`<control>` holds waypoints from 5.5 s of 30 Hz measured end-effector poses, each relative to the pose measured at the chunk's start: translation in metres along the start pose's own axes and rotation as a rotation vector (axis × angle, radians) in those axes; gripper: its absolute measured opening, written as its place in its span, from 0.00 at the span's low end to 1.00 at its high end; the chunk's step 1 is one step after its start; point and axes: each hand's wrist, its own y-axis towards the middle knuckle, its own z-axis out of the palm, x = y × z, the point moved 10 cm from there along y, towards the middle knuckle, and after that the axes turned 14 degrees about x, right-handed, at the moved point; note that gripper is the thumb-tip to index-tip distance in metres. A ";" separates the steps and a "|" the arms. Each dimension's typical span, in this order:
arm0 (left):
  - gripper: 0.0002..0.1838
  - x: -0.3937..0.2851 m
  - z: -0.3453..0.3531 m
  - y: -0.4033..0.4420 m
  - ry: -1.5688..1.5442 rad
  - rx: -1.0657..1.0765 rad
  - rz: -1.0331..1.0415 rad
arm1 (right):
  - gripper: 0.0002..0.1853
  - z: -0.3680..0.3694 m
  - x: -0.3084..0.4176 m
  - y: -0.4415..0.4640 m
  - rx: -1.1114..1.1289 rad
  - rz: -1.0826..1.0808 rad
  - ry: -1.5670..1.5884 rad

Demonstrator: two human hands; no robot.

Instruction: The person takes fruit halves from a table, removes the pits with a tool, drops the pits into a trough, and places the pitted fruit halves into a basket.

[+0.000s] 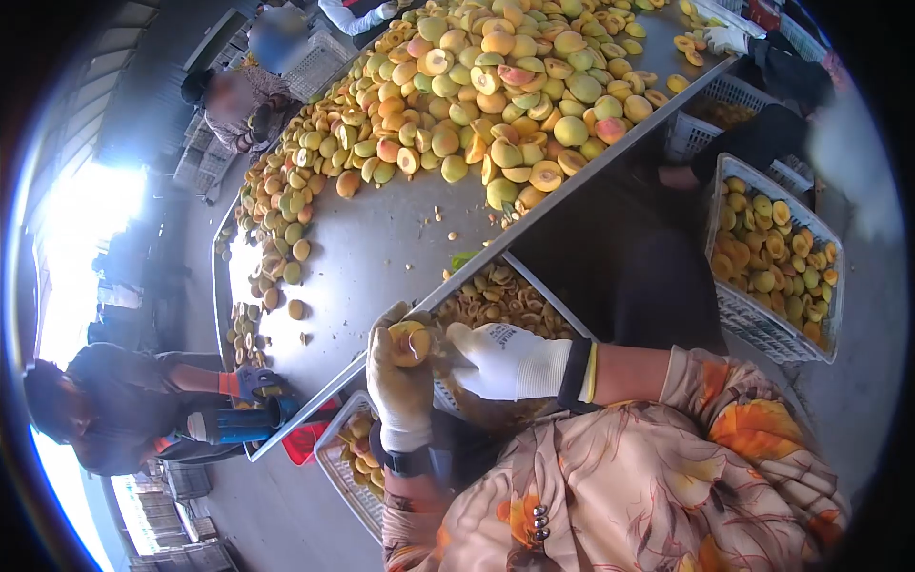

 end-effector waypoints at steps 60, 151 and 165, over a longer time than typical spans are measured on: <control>0.29 -0.040 0.012 -0.042 -0.382 -0.138 0.060 | 0.09 0.086 0.020 -0.031 0.820 0.148 0.852; 0.31 -0.036 0.008 -0.062 -0.445 -0.195 0.086 | 0.09 0.061 0.052 -0.036 0.409 0.236 0.706; 0.34 -0.007 0.009 -0.049 -0.570 -0.050 -0.059 | 0.12 0.055 0.040 -0.032 0.559 0.316 0.698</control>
